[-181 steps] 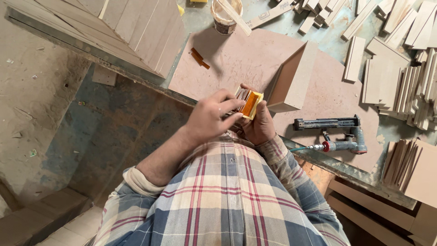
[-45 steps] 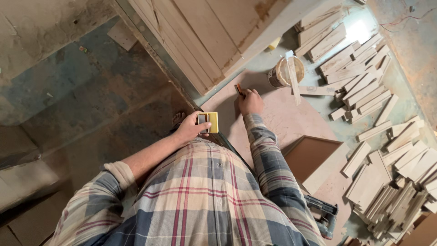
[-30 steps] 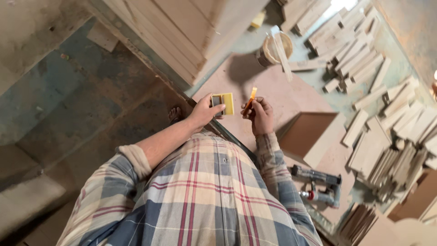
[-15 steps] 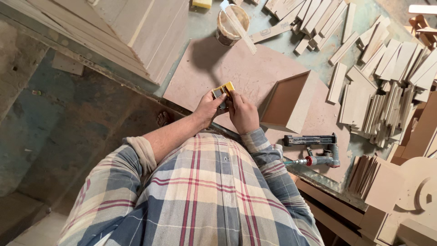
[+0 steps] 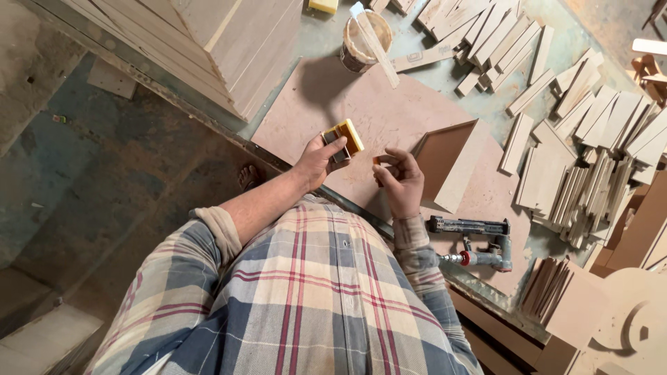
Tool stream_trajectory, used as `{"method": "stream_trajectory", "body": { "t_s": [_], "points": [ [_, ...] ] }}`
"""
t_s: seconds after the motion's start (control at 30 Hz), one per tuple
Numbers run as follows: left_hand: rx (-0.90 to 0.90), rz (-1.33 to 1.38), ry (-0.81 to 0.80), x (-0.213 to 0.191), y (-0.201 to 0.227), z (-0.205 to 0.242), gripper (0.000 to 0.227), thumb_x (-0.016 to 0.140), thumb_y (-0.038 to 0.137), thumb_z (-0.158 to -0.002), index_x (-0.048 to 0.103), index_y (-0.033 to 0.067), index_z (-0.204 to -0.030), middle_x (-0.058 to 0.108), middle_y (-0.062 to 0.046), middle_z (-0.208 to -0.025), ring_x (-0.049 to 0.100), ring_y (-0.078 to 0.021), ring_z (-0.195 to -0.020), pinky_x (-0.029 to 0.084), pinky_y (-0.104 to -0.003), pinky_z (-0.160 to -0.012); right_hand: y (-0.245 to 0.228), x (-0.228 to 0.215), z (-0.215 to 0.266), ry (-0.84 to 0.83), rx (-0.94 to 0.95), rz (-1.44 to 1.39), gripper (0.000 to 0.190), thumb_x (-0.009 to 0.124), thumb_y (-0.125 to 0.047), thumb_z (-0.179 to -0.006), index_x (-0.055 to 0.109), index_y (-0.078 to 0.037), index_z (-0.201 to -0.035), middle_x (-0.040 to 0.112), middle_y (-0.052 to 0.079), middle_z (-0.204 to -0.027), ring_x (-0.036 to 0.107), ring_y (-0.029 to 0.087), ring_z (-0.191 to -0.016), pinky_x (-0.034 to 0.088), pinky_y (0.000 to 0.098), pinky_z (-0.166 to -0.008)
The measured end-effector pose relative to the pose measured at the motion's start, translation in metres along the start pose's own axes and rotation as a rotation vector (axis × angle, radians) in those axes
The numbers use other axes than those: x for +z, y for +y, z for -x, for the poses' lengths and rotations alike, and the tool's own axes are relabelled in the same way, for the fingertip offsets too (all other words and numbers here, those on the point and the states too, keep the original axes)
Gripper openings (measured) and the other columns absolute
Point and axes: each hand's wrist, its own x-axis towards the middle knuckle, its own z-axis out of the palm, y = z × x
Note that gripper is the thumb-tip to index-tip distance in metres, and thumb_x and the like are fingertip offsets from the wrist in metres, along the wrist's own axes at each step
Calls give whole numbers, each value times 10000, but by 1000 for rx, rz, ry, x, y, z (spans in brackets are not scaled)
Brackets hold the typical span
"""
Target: The person assembles a small wooden box by applying glue to thin wooden strips and attaching them to a larger wooden panel. They use a nail gun to secure the pieces together and reload the nail gun with nails from a small container.
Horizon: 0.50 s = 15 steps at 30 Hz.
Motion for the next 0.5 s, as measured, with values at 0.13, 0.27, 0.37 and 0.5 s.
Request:
{"method": "stream_trajectory", "body": {
  "t_s": [0.13,0.27,0.37,0.5],
  "points": [
    [16,-91,5,2,4,7,446,773,286,-909,545,112,-1251,677,-21,-1111,688,-121,-984,626,-341,-817,19,3,-1,-62,119,-182,363,735,4,-912,642,-13,-1262,754,75,-1062,680,67,-785,560,212,-655],
    [68,-171,67,10,3,12,447,777,290,-920,541,90,-1243,671,-39,-1100,687,-131,-981,628,-340,-782,7,15,6,-83,-247,265,174,749,31,-936,740,-23,-1101,730,86,-1068,676,127,-847,551,268,-720],
    [80,-186,86,15,3,14,441,757,304,-918,540,98,-1241,671,-34,-1098,683,-125,-975,632,-333,-774,-12,26,1,-60,-338,489,165,764,-21,-906,763,-58,-1067,725,80,-1038,733,178,-835,585,290,-720],
    [83,-233,137,14,9,18,398,704,348,-966,547,91,-1227,675,-34,-1087,685,-117,-971,637,-323,-765,-30,36,-7,-111,-389,613,204,750,-41,-905,783,-92,-1100,701,98,-1000,725,235,-807,579,323,-706]
  ]
}}
